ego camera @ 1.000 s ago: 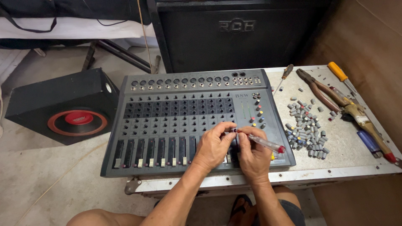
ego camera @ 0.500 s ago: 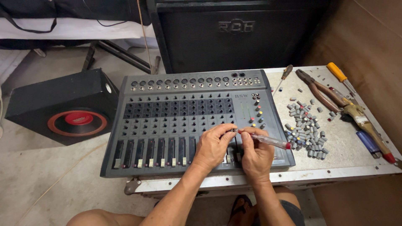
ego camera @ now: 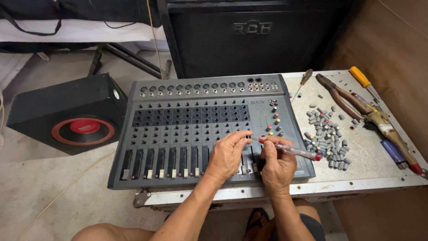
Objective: The person sits at a workbench repairing an audio mixing console, picking small gray knob caps from a pile on the table and fitting them one at a time onto the mixer's control shafts, using a small screwdriver-like tool to help seat each knob. The person continues fitting knobs across the console's channel strips.
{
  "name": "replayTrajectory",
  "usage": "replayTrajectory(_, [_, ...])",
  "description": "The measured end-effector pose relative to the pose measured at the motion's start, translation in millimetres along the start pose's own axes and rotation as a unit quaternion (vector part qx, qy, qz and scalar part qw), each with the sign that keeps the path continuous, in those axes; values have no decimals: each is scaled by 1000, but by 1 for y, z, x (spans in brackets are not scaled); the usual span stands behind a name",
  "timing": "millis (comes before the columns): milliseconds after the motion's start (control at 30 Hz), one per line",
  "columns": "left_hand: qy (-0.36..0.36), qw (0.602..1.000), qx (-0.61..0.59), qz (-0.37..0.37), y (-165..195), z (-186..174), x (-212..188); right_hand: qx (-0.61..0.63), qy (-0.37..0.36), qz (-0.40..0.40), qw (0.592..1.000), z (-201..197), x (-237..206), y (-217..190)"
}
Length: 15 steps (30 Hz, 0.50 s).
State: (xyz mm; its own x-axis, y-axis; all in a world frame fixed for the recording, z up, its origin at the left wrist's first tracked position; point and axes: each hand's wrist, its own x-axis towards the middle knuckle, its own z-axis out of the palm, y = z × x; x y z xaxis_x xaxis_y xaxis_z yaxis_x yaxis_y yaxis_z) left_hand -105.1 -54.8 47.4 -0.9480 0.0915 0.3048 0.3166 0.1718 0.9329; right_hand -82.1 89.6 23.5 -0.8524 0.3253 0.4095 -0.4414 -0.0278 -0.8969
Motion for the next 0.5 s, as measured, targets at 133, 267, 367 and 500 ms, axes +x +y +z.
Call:
replayTrajectory(133, [-2, 1000, 29, 4, 1, -2, -1, -14, -12, -11, 1000, 0, 0, 2])
replayTrajectory(267, [-1, 999, 34, 15, 0, -2, 0, -27, -20, -20, 999, 1, -2, 2])
replayTrajectory(367, [1, 999, 48, 13, -3, -2, 1, -24, -23, -23, 999, 2, -2, 2])
replayTrajectory(500, [3, 999, 41, 20, -5, -1, 1, -17, -29, -20, 999, 1, -2, 3])
